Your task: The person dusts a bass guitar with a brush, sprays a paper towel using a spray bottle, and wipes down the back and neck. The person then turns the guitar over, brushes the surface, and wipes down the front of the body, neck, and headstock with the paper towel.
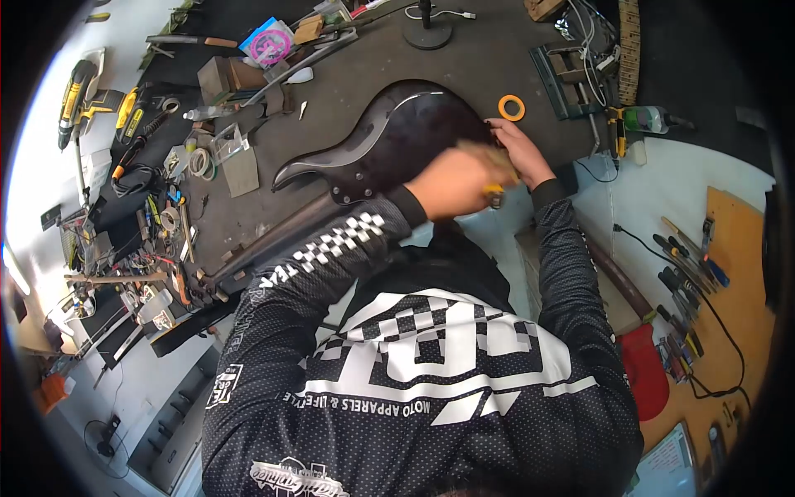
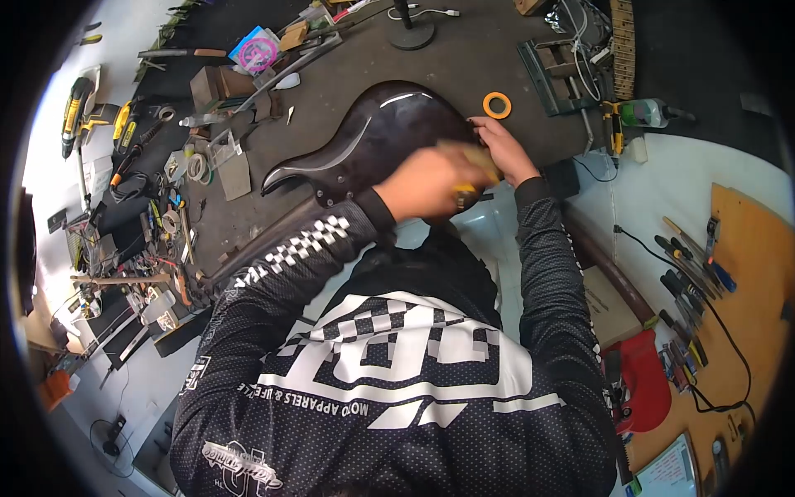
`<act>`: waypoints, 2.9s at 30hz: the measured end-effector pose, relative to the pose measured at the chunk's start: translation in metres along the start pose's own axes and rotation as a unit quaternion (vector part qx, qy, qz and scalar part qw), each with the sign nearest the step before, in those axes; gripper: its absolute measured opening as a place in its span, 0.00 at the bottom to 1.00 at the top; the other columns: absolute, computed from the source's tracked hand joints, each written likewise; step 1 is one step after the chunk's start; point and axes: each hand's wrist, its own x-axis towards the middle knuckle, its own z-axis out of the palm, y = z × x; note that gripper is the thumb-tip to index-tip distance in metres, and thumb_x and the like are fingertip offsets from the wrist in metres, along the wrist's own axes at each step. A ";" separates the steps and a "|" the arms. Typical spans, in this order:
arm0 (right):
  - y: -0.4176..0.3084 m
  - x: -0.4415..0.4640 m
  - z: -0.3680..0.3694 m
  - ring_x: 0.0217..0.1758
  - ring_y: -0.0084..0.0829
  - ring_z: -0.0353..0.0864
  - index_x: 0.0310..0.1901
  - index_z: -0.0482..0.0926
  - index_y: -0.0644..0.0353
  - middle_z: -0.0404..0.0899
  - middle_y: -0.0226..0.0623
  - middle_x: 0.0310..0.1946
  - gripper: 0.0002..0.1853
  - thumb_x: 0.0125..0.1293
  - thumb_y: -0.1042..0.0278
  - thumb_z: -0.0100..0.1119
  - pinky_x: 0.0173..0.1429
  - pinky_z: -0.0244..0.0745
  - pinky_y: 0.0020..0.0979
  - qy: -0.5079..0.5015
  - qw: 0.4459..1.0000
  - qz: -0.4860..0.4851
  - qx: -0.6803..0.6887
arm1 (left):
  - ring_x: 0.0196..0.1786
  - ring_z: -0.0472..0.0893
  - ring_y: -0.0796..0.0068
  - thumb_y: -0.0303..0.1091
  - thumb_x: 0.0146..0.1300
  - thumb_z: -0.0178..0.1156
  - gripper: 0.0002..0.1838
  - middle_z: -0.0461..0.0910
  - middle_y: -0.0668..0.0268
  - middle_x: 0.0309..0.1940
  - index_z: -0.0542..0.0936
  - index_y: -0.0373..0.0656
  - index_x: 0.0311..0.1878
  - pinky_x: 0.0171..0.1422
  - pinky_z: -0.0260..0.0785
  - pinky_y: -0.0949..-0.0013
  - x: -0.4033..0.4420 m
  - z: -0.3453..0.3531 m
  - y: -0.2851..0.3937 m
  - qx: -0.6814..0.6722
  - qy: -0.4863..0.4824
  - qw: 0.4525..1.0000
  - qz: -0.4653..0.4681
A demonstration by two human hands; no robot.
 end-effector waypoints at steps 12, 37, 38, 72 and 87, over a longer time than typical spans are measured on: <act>-0.019 -0.012 -0.004 0.69 0.27 0.76 0.86 0.80 0.52 0.81 0.29 0.76 0.25 1.00 0.53 0.48 0.75 0.72 0.33 -0.015 0.999 0.048 0.022 | 0.53 0.95 0.66 0.38 0.84 0.73 0.14 0.98 0.58 0.54 0.95 0.43 0.65 0.61 0.87 0.60 -0.239 -0.131 -0.057 0.198 0.363 0.793 -0.447; 0.043 -0.020 0.023 0.79 0.48 0.84 0.80 0.78 0.71 0.81 0.59 0.76 0.26 0.85 0.73 0.65 0.84 0.79 0.45 0.276 0.926 -0.156 -0.204 | 0.61 0.96 0.55 0.32 0.79 0.74 0.13 0.97 0.53 0.57 0.96 0.40 0.60 0.70 0.85 0.56 -0.471 -0.095 0.040 0.197 0.591 0.627 -0.467; 0.033 -0.033 0.045 0.77 0.50 0.85 0.80 0.77 0.70 0.78 0.58 0.77 0.27 0.83 0.74 0.65 0.83 0.80 0.48 0.295 0.910 -0.178 -0.231 | 0.63 0.95 0.60 0.33 0.79 0.75 0.14 0.97 0.54 0.60 0.96 0.38 0.62 0.72 0.85 0.58 -0.457 -0.082 0.037 0.098 0.606 0.649 -0.449; -0.034 -0.190 0.585 0.55 0.29 0.92 0.64 0.86 0.66 0.90 0.36 0.55 0.14 0.87 0.83 0.53 0.63 0.89 0.34 -0.438 0.858 -0.136 -0.230 | 0.58 0.87 0.60 0.33 0.78 0.79 0.12 0.87 0.58 0.55 0.87 0.35 0.52 0.67 0.80 0.58 -0.713 -0.048 0.181 -0.004 0.683 0.589 -0.433; -0.390 -0.338 0.713 0.63 0.46 0.91 0.59 0.88 0.66 0.91 0.45 0.55 0.15 0.77 0.85 0.60 0.74 0.84 0.48 -0.759 0.435 -0.483 0.038 | 0.57 0.86 0.61 0.31 0.84 0.75 0.10 0.86 0.61 0.54 0.85 0.38 0.59 0.70 0.78 0.59 -0.756 -0.257 0.099 0.234 0.681 0.599 -0.350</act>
